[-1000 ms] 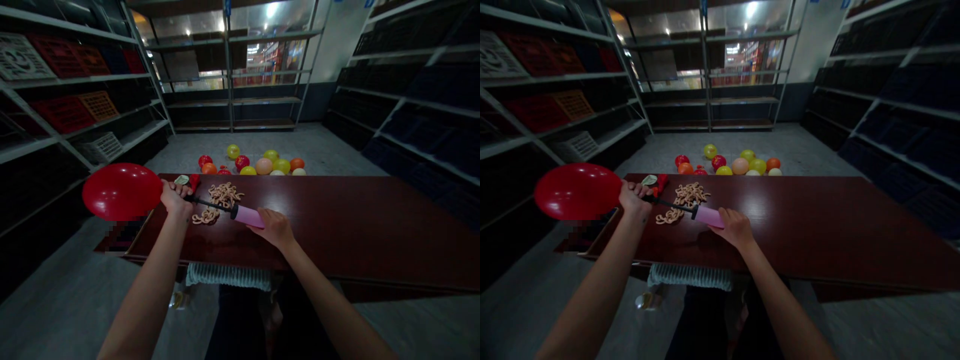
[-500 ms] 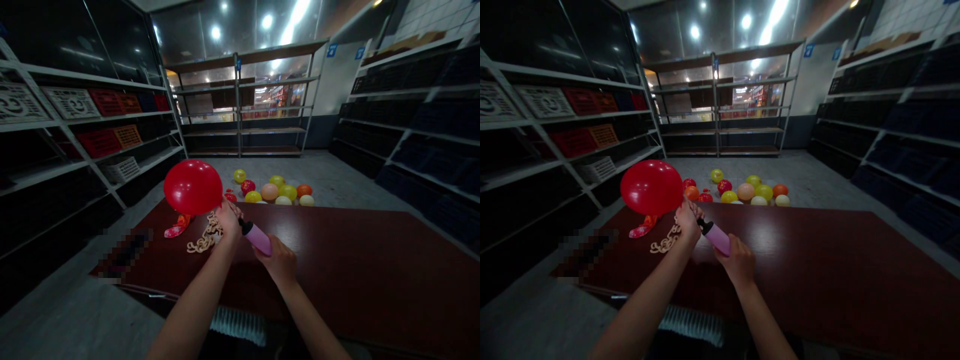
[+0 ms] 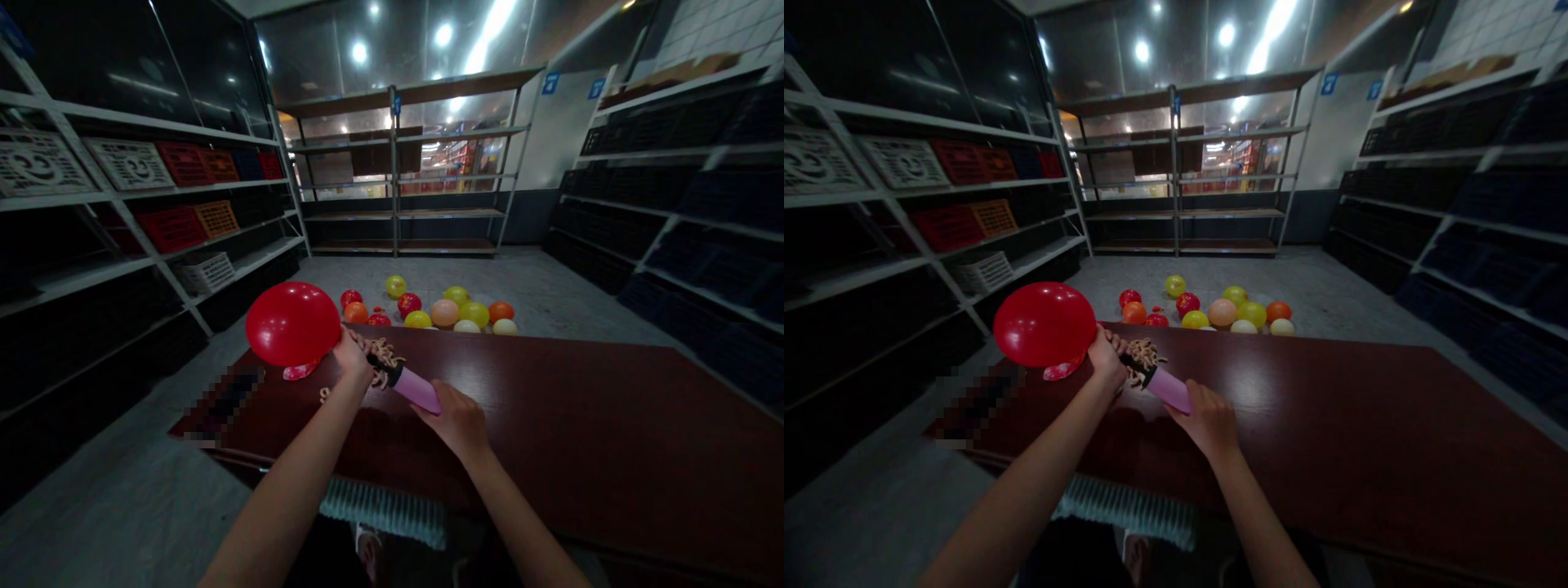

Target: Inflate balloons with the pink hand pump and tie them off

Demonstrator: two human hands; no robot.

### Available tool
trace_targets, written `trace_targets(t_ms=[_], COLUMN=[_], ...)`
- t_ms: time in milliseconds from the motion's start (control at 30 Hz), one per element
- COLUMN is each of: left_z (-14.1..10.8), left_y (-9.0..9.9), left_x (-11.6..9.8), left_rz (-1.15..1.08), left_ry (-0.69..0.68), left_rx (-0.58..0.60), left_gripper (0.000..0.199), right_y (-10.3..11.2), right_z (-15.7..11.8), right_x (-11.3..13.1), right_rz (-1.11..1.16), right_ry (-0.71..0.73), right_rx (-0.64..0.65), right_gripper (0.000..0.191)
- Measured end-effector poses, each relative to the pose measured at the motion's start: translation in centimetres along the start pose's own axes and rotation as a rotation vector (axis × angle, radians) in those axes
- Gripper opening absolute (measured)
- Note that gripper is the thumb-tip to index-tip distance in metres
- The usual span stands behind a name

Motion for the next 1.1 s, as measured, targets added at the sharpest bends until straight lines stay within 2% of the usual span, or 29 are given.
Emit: trace_targets(t_ms=[133, 300, 367, 467, 633, 833, 967, 1100], left_z=[1.7, 3.6, 4.0, 4.0, 3.3, 1.6, -0.9, -2.9], left_y=[2.1, 3.6, 3.8, 3.6, 1.3, -3.8, -6.5, -6.9], left_x=[-3.9, -9.2, -10.3, -10.7, -9.2, -6.1, -1.1, 4.2], left_rz=[0.008, 0.016, 0.014, 0.011, 0.004, 0.026, 0.083, 0.126], left_ry=[-0.014, -0.054, -0.056, -0.079, -0.142, -0.141, -0.110, -0.035], left_rx=[-0.030, -0.065, -0.076, -0.074, -0.034, 0.030, 0.102, 0.099], left_gripper=[0.037, 0.038, 0.038, 0.038, 0.046, 0.047, 0.048, 0.045], right_y=[-0.5, -0.5, -0.4, -0.2, 0.3, 0.4, 0.6, 0.6], right_z=[-0.3, -0.5, -0.5, -0.4, -0.3, -0.1, -0.1, -0.2], right_x=[0.8, 1.3, 1.5, 1.4, -0.1, -1.4, -2.5, -3.7], right_rz=[-0.026, -0.041, -0.043, -0.039, -0.043, 0.005, 0.038, 0.010], right_ry=[0.079, 0.150, 0.171, 0.166, 0.038, -0.069, -0.148, -0.235], right_rx=[0.032, 0.006, -0.005, -0.020, -0.071, -0.085, -0.107, -0.113], right_gripper=[0.035, 0.043, 0.045, 0.043, 0.038, 0.038, 0.037, 0.039])
Point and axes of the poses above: each hand's wrist, its own z-axis towards the middle knuckle, its own y-axis out of the back of the hand, x = y × z, the point moved 10 cm from there along z, towards the middle knuckle, and after that the axes turned 2 degrees about -x, right-handed, at the moved point
